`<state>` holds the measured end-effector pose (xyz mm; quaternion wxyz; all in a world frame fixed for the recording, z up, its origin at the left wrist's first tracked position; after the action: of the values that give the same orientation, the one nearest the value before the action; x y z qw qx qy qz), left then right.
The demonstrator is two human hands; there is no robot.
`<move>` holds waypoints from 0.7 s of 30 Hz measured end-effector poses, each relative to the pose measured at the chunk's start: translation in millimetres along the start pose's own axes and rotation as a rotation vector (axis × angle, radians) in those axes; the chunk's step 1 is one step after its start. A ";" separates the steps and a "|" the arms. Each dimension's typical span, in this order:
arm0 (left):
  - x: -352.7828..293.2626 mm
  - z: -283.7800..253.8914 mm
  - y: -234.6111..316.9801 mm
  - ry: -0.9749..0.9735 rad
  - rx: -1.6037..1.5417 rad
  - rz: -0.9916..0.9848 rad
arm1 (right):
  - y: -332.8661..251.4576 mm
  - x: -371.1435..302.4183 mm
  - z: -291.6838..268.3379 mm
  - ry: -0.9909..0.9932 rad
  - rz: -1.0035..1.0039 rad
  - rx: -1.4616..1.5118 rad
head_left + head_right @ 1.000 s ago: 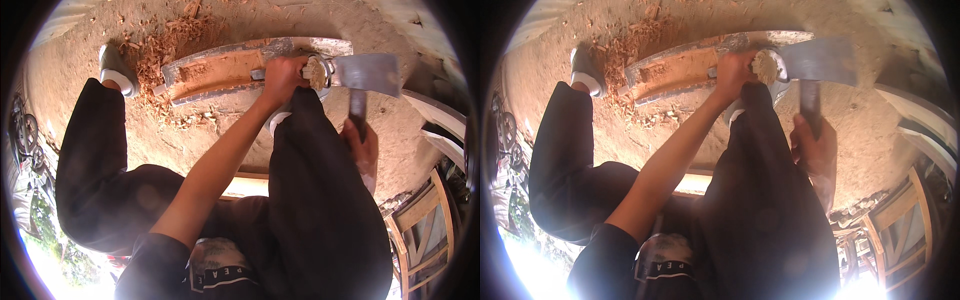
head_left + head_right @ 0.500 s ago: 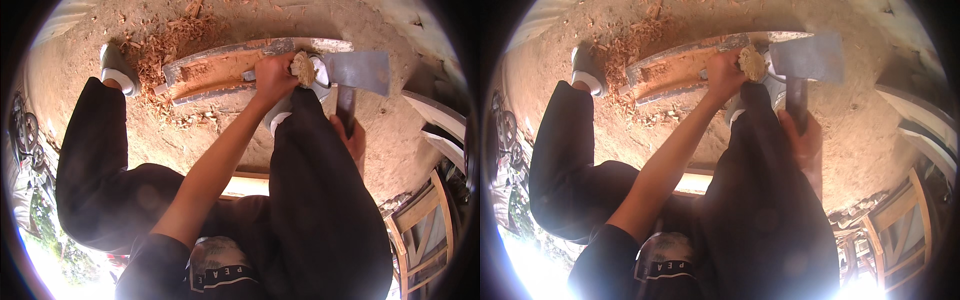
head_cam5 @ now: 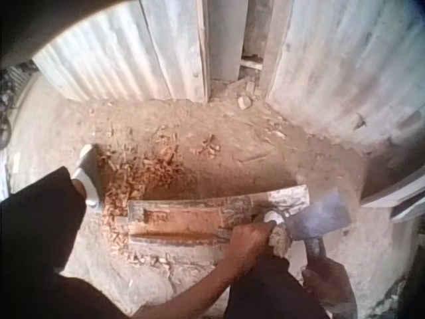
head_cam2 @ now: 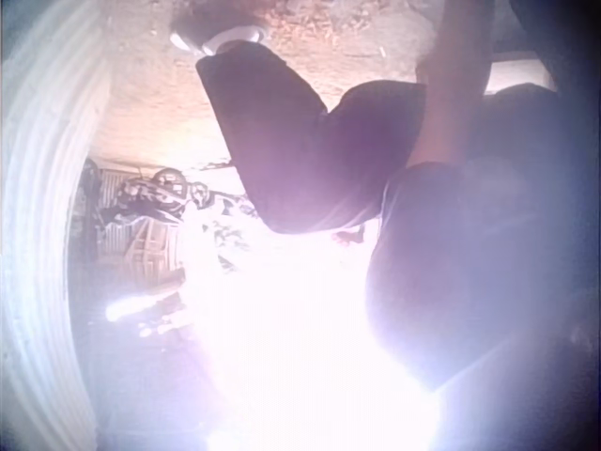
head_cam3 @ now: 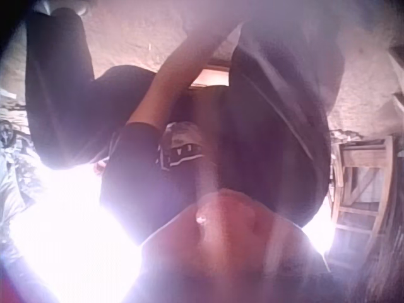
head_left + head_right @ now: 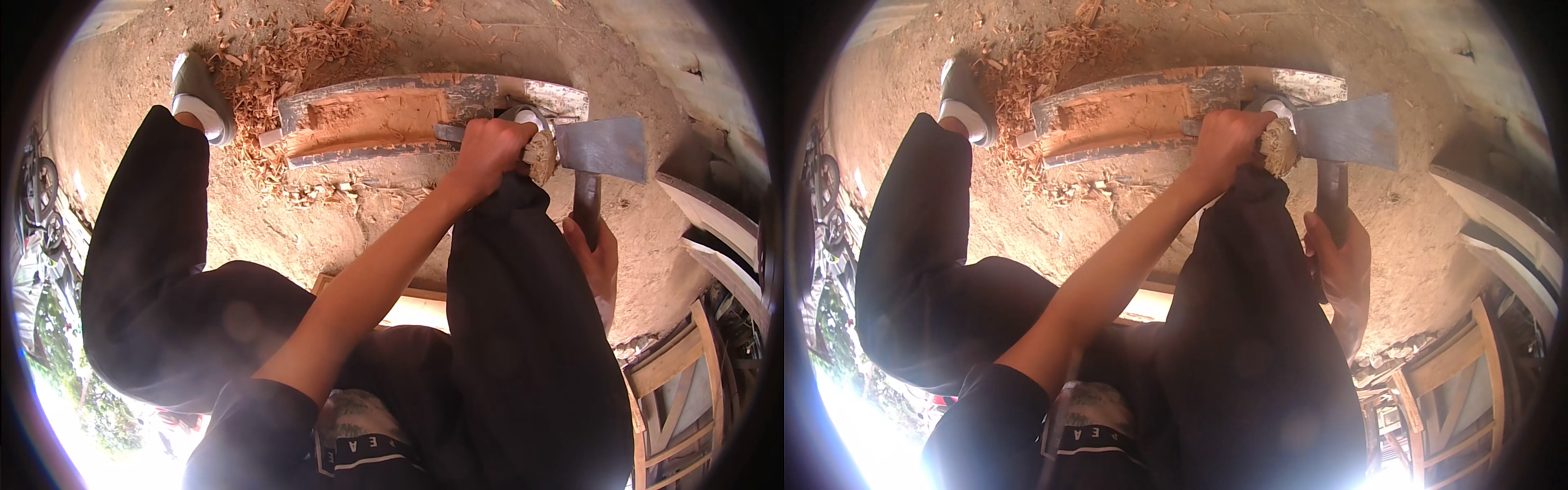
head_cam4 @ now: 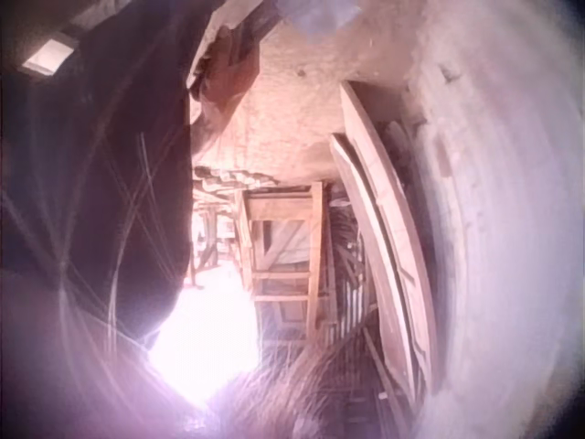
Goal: The person sits on the ground and uses a small axe to carve a piece of wood placed between their feet. They repeatedly strike the wood to remove shavings and shape it.
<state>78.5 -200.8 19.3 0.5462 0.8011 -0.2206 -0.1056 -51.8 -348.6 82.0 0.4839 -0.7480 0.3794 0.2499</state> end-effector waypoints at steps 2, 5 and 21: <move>-0.7 -5.2 -4.1 0.058 -0.001 -0.014 | -3.9 -1.1 0.9 -0.019 0.017 0.027; 5.2 -13.6 -17.0 0.151 -0.046 -0.074 | -10.8 -1.1 1.5 -0.031 -0.021 0.031; 20.4 -5.0 -38.1 0.199 -0.050 -0.200 | -39.1 -4.1 2.5 -0.018 -0.113 -0.039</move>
<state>107.6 -194.6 -12.4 0.5720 0.8117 -0.0816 -0.0853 -22.6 -335.5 104.9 0.4858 -0.7753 0.3273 0.2363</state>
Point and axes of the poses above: each hand's wrist, its own x-axis towards the middle knuckle, its own z-axis out of the palm, y = z × x, the point moved 10 cm from there along x, towards the middle knuckle, and after that the axes turned 5 degrees about -x, right-handed, at the moved point
